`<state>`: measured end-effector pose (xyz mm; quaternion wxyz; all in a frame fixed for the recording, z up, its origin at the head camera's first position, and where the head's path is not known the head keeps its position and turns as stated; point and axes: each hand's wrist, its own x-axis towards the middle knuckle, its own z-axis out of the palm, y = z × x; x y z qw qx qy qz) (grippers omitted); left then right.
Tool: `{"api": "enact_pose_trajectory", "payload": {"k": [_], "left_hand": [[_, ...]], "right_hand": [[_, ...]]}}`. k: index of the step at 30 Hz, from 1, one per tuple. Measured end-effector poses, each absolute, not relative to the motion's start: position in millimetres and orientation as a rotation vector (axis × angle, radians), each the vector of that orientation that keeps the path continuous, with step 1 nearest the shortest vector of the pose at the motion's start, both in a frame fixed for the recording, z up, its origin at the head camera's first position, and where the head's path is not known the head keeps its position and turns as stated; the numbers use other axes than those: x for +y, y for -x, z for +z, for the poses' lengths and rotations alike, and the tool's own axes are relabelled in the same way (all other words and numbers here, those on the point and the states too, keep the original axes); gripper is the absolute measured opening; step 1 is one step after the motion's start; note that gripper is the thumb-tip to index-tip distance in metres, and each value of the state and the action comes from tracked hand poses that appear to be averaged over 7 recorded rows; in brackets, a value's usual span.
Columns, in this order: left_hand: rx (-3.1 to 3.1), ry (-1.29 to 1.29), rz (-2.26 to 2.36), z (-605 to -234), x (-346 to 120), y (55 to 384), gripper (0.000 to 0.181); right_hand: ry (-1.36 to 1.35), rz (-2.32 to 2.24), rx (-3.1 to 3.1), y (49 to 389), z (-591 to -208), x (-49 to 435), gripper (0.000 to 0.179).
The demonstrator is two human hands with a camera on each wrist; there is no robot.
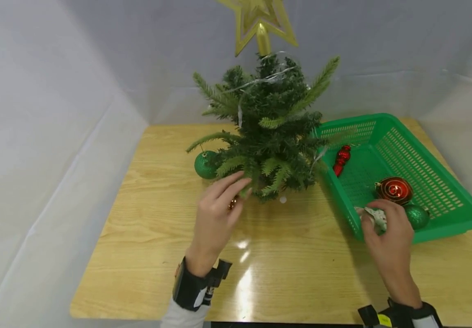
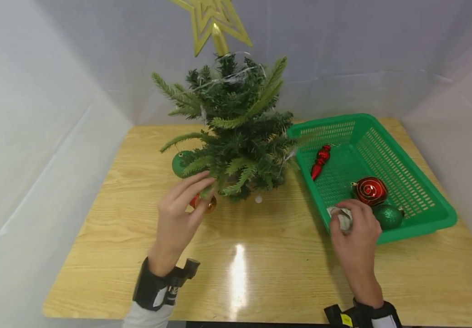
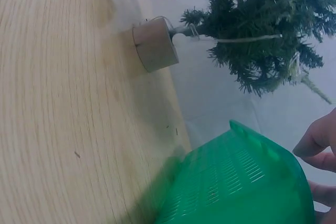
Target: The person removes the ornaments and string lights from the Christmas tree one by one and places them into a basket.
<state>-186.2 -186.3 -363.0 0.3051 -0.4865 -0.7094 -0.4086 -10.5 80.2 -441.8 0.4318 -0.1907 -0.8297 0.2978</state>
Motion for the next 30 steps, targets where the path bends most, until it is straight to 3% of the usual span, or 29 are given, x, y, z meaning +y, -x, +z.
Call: {"api": "enact_pose_trajectory", "payload": {"k": [14, 22, 26, 30], "left_hand": [[-1.896, 1.318, -1.002, -359.3, -167.8, 176.6, 0.025], [-1.761, 1.361, -1.346, -361.9, -172.9, 180.6, 0.055], [-1.666, 1.264, -1.425, -356.4, -181.8, 193.6, 0.039], [-1.742, 1.077, -1.422, -344.0, -189.1, 220.4, 0.024]], "right_hand": [[0.426, 0.732, -2.075, 10.1, -441.5, 81.3, 0.015], [0.235, 0.525, -1.903, 29.6, -452.6, 52.0, 0.012], [0.104, 0.73, -1.944, 46.5, -458.0, 0.7, 0.012], [0.042, 1.015, -2.025, 70.9, -457.9, -46.1, 0.023]]}}
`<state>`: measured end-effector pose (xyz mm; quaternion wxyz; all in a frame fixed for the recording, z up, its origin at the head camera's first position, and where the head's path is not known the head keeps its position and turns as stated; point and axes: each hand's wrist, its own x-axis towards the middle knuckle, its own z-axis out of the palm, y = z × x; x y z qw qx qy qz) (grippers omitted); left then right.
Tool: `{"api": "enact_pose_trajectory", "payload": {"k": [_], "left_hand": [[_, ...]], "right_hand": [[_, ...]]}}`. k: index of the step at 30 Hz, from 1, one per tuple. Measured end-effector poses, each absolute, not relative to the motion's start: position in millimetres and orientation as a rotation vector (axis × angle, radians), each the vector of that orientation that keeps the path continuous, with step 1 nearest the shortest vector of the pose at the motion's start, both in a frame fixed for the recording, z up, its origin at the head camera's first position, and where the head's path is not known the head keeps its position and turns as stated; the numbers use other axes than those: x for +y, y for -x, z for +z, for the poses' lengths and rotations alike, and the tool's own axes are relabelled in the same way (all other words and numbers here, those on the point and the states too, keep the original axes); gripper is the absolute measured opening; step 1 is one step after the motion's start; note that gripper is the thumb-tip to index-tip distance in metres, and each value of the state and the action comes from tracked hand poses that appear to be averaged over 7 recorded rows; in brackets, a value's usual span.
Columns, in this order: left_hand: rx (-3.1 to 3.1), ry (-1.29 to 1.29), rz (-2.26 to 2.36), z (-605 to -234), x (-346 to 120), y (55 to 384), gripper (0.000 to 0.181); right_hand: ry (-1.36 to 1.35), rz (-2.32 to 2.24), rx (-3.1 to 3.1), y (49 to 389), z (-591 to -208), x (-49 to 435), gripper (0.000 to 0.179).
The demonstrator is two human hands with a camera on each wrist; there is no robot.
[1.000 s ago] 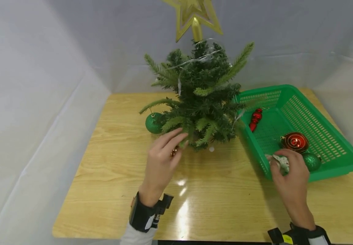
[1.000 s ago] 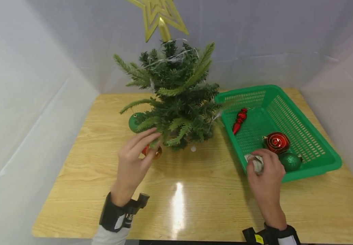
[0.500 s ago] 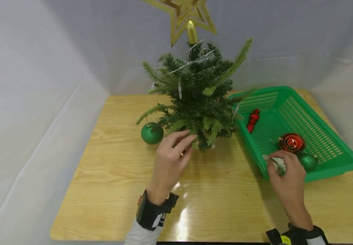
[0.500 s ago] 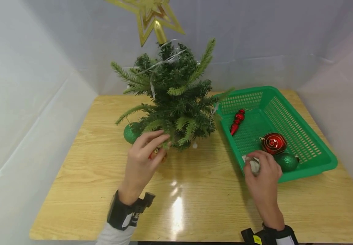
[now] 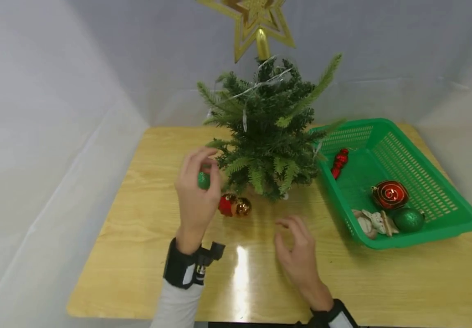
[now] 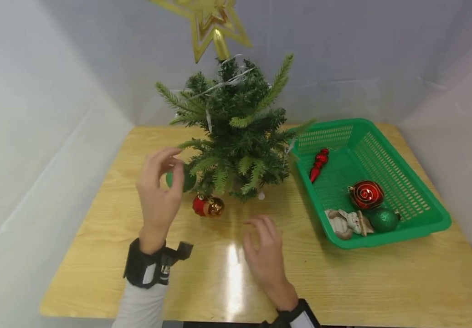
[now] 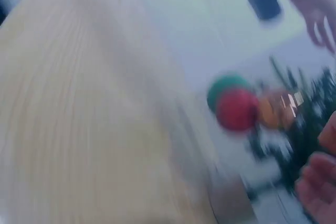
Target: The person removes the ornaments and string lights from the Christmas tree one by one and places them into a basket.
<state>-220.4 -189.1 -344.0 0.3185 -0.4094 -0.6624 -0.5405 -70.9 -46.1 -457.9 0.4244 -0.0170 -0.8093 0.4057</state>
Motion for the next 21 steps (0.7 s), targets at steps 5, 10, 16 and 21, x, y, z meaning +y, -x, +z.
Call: {"api": "enact_pose_trajectory", "payload": {"k": [5, 10, 16, 21], "left_hand": [[-1.993, 1.027, -1.169, -326.3, -198.2, 262.4, 0.019], [-2.222, 1.043, -1.019, -327.3, -200.2, 286.8, 0.027], [-2.648, 0.955, -0.945, -339.7, -189.8, 288.1, 0.048], [-2.699, 0.971, -0.932, -347.9, -186.2, 286.3, 0.049]], "right_hand": [[0.131, 1.262, -2.019, 106.3, -443.7, -80.6, 0.022], [0.2, 1.346, -1.987, 125.5, -427.3, -92.7, 0.026], [0.25, 1.468, -1.948, 136.4, -420.5, -94.7, 0.014], [0.297, 1.565, -1.869, 132.7, -414.8, -90.9, 0.015]]}}
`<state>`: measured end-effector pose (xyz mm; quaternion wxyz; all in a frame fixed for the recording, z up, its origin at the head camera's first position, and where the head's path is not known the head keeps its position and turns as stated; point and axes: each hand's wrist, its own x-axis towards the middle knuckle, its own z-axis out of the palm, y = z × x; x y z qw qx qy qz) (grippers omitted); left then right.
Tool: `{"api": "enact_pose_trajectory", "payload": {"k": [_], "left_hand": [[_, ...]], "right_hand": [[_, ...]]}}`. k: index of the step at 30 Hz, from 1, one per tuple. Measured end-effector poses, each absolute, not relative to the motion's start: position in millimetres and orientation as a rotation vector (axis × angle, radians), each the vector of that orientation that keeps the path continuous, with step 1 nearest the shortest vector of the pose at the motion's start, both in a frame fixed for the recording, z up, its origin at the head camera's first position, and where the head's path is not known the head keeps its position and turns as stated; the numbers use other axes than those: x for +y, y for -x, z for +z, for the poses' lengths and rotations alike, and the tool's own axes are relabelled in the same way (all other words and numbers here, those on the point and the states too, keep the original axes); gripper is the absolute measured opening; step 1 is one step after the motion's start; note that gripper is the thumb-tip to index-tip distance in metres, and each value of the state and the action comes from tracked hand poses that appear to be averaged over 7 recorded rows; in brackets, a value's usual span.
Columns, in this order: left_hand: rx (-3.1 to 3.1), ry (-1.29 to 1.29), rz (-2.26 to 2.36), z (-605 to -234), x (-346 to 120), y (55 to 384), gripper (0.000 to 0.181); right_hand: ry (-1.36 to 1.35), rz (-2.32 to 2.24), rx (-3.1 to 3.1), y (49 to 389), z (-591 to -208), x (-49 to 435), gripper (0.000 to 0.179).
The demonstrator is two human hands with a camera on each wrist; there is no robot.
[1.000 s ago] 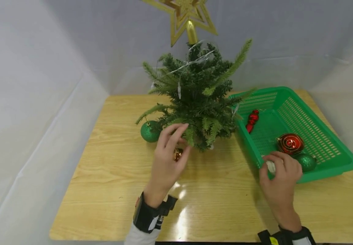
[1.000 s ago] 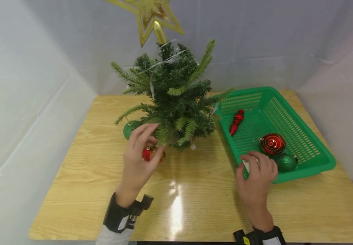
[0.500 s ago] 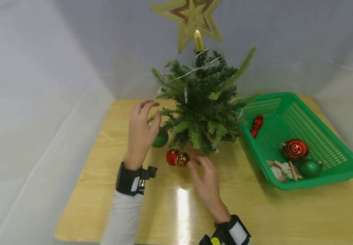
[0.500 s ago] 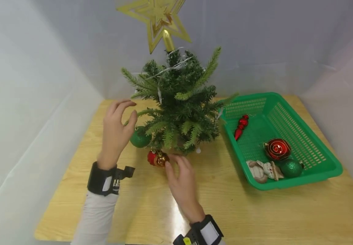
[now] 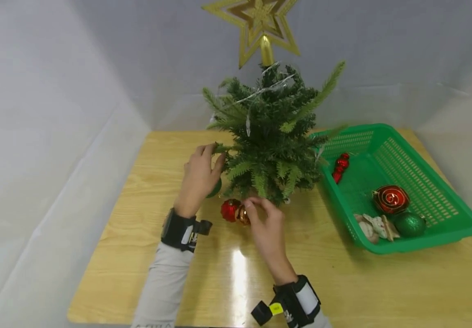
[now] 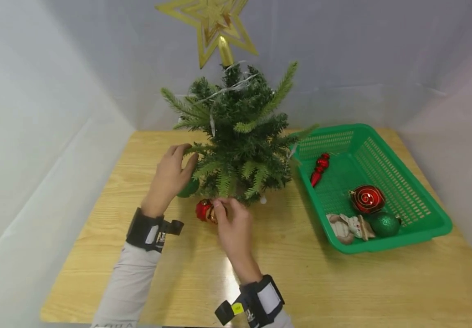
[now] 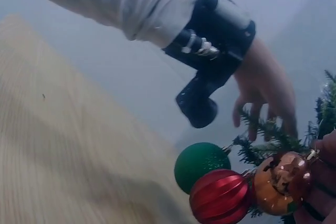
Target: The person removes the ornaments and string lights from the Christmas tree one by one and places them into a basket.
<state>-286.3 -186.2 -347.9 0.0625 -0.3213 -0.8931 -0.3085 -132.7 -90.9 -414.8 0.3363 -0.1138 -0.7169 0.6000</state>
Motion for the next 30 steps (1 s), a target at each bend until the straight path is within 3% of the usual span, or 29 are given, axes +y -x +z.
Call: {"api": "enact_pose_trajectory", "payload": {"k": [5, 16, 25, 30], "left_hand": [[-2.666, 0.975, -0.941, -350.2, -187.8, 286.7, 0.048], [-2.647, 0.992, -0.948, -353.2, -190.2, 283.4, 0.048], [-2.656, 1.0, -0.957, -356.9, -192.7, 284.1, 0.049], [-2.662, 1.006, -0.978, -357.6, -192.7, 283.1, 0.049]], "right_hand": [[0.207, 1.614, -1.748, 130.7, -403.1, -89.8, 0.016], [-0.024, 1.076, -1.827, 127.8, -401.1, -90.7, 0.007], [0.197, 1.137, -1.86, 129.8, -389.1, -87.0, 0.01], [0.155, 1.017, -1.963, 136.6, -379.6, -80.8, 0.018]]}}
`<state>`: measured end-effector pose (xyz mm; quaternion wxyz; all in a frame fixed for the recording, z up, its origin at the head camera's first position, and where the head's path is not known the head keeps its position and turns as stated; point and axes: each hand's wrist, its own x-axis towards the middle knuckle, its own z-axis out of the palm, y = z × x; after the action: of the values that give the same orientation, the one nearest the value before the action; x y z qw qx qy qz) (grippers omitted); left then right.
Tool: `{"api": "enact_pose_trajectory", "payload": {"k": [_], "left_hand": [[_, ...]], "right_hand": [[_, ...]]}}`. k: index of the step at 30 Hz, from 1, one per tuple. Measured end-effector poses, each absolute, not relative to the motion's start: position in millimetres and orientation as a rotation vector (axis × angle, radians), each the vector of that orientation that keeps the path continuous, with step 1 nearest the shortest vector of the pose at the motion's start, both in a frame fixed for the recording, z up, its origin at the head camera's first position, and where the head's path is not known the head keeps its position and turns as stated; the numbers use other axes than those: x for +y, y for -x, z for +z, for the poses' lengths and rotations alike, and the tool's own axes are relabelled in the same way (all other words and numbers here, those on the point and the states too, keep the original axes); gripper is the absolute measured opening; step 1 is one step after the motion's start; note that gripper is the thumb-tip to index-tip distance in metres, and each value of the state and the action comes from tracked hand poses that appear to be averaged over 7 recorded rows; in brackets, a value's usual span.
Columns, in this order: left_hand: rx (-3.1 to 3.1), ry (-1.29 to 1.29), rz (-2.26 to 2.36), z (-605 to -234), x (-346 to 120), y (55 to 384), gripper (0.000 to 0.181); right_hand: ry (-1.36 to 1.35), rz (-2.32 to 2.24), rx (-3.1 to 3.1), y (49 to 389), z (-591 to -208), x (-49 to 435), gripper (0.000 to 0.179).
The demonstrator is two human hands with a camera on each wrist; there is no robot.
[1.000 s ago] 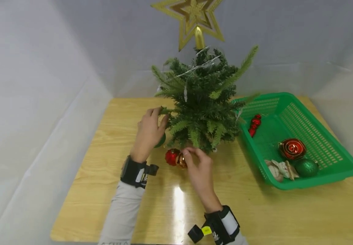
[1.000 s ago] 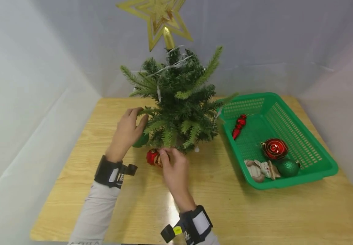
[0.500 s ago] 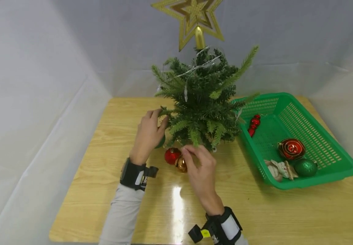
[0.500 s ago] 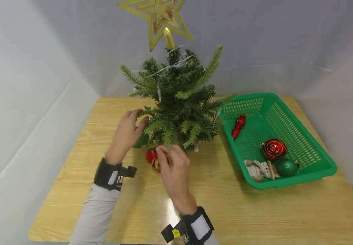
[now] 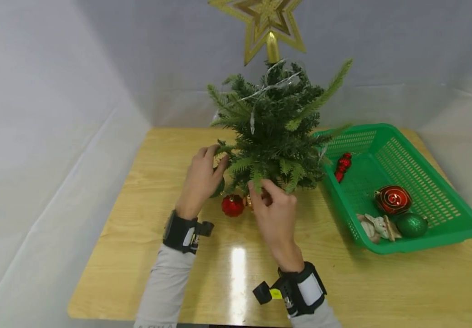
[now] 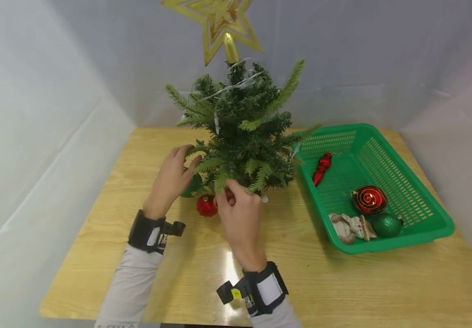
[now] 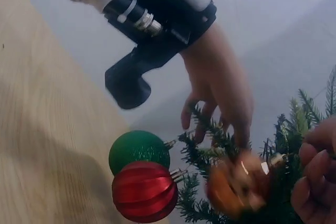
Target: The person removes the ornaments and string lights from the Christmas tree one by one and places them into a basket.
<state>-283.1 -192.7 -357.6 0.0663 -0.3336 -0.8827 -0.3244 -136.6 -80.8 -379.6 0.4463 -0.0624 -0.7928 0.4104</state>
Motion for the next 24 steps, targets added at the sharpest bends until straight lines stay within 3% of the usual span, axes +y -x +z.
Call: {"api": "enact_pose_trajectory", "payload": {"k": [3, 8, 12, 24], "left_hand": [[-2.671, 1.003, -0.993, -356.8, -192.7, 282.1, 0.049], [-2.678, 1.008, -0.999, -356.4, -193.8, 281.6, 0.05], [-2.695, 0.999, -1.01, -357.0, -194.1, 281.7, 0.05], [-2.681, 1.019, -1.042, -362.8, -196.4, 283.0, 0.051]], "right_hand": [[0.041, 0.958, -2.025, 139.5, -378.8, -79.5, 0.028], [-0.182, 0.836, -2.088, 141.5, -382.4, -82.5, 0.008], [-0.3, 0.829, -2.139, 139.4, -385.7, -84.5, 0.008], [-0.268, 1.325, -2.016, 124.1, -404.4, -77.2, 0.006]]}}
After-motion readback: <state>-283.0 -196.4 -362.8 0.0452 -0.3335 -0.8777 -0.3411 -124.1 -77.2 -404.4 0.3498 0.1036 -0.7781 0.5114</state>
